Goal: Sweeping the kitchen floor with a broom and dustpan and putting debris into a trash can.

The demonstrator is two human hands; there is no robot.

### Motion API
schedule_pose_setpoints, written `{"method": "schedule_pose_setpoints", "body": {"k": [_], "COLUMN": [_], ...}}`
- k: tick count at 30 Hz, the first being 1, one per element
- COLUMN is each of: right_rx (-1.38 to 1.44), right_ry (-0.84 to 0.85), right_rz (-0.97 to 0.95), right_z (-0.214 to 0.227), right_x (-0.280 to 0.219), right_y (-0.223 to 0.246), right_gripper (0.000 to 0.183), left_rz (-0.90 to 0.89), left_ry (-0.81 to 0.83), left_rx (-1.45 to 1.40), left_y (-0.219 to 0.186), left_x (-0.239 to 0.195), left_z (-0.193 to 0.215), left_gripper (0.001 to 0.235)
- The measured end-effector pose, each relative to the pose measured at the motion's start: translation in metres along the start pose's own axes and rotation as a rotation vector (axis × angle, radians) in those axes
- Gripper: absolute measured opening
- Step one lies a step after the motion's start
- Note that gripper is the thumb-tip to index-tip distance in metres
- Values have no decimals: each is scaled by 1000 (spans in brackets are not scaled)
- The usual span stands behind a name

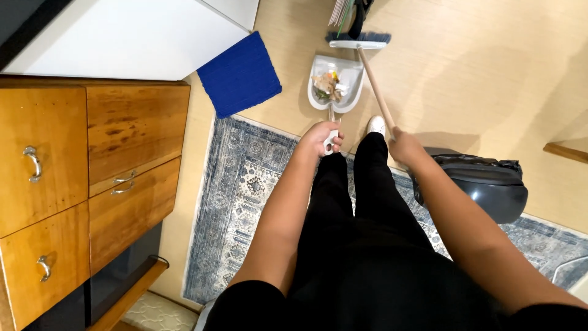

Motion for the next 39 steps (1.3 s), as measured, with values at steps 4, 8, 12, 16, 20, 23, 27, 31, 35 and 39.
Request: {"method": "schedule_pose_setpoints", "body": {"k": [4, 8, 12, 16, 20, 23, 27, 31, 35, 39], "right_rx": [30, -26, -75, -3, 87, 15, -75, -65, -88, 539], "right_ry": [-8, 66, 106, 141, 89, 75, 30, 37, 84, 119], "right_rz": [24, 72, 60, -13, -77, -13, 98, 140, 86, -84], "right_z": [-59, -76, -71, -13, 11, 17, -15, -164, -161, -162], "right_x": [91, 45, 7, -51, -61, -70, -3, 154, 39, 1], "right_y": [-32, -15, -34, -31, -34, 14, 51, -15, 0, -44], "right_gripper": [59, 58, 60, 56, 51, 55, 62, 62, 48, 59], "left_rz": [-4, 13, 17, 35, 31, 36, 89, 88, 129, 142], "left_ry": [-14, 28, 27, 32, 62, 63, 43, 1, 11, -11], "left_rx": [10, -30, -42, -43, 16, 59, 68, 136, 119, 136], "left_y": [-17, -24, -24, -16, -6, 0, 16, 20, 25, 24], "left_x": [-8, 1, -4, -14, -22, -49, -34, -35, -19, -24], "left_z": [-10, 7, 30, 45, 63, 75, 112, 114, 117, 115], "left_gripper": [27, 23, 22, 22, 22, 22, 22, 24, 26, 23]}}
Point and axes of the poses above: each hand's wrist, its own x-axis towards the middle knuckle, its own z-axis out of the back of the hand, y = z × x, the point moved 3 cm from there along x, towards the middle knuckle, and after that the axes turned 4 degrees about -x, right-handed, at the moved point
